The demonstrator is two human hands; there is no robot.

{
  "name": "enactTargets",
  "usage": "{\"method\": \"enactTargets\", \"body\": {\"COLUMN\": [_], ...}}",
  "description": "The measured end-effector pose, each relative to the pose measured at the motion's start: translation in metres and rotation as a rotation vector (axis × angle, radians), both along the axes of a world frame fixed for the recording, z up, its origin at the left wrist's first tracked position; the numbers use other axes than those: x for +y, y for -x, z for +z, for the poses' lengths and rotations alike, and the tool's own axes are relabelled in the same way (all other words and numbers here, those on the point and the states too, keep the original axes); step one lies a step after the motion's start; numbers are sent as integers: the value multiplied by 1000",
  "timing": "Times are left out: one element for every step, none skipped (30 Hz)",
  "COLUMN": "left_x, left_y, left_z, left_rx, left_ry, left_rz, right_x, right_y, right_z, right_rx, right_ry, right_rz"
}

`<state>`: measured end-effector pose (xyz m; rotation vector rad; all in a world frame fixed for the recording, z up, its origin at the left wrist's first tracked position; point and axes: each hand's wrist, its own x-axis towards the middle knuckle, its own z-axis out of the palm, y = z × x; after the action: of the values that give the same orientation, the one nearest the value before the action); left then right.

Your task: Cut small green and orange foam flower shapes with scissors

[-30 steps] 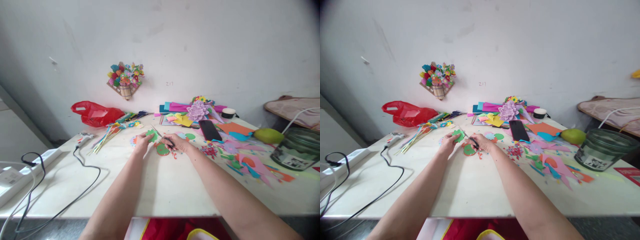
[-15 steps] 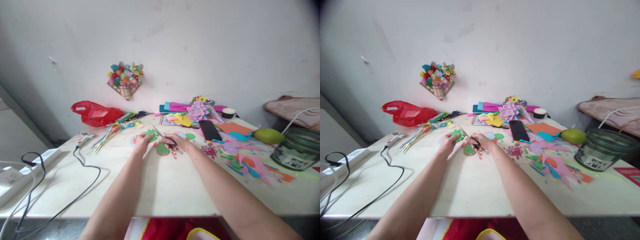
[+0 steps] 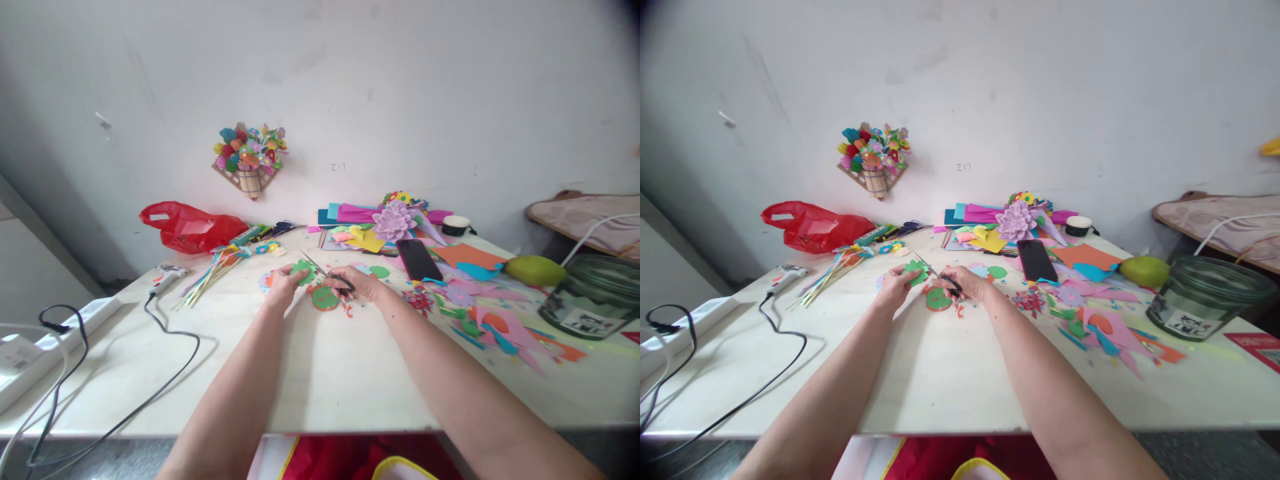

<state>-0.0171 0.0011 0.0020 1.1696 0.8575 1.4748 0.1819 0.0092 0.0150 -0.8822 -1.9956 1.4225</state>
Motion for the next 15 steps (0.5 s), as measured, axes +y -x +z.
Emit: {"method": "enactTargets", "body": {"left_x": [0,1,1,1,2,2,2,2,2,2,2,2,2,2,3], "left_y": [0,0,1,1,1,1,1,1,1,2,2,2,2,2,2], "left_z": [0,-1,-1,-1,-2,-2,-2,-2,-2,-2,-2,-2,-3,-3,-3], "left_rx": [4,8,11,13,14,12,8,6,5,6,9,14,20,24,21], "left_ry": [0,1,1,1,1,0,-1,-1,-1,1,3,6,7,8,14], "left_rz": [4,7,9,10,9,6,4,0,-2,-3,0,4,9,15,32], "right_x": [1,2,3,4,5,6,6,7,7,8,8,9,9,9,10], "right_y": [0,-1,-1,-1,-2,-2,-2,-2,-2,-2,-2,-1,-1,-1,-1], "right_z": [-1,-2,-3,-4,-5,-6,-6,-7,-8,-8,-9,-9,-9,-10,-10], "right_rx": [-2,-5,-6,-8,-8,-7,-3,0,3,7,10,12,14,15,16], "right_ry": [-3,-7,-9,-10,-12,-12,-14,-14,-12,-9,-3,3,8,16,21], "right_rz": [1,2,4,6,10,15,18,21,22,19,17,14,11,9,9]}}
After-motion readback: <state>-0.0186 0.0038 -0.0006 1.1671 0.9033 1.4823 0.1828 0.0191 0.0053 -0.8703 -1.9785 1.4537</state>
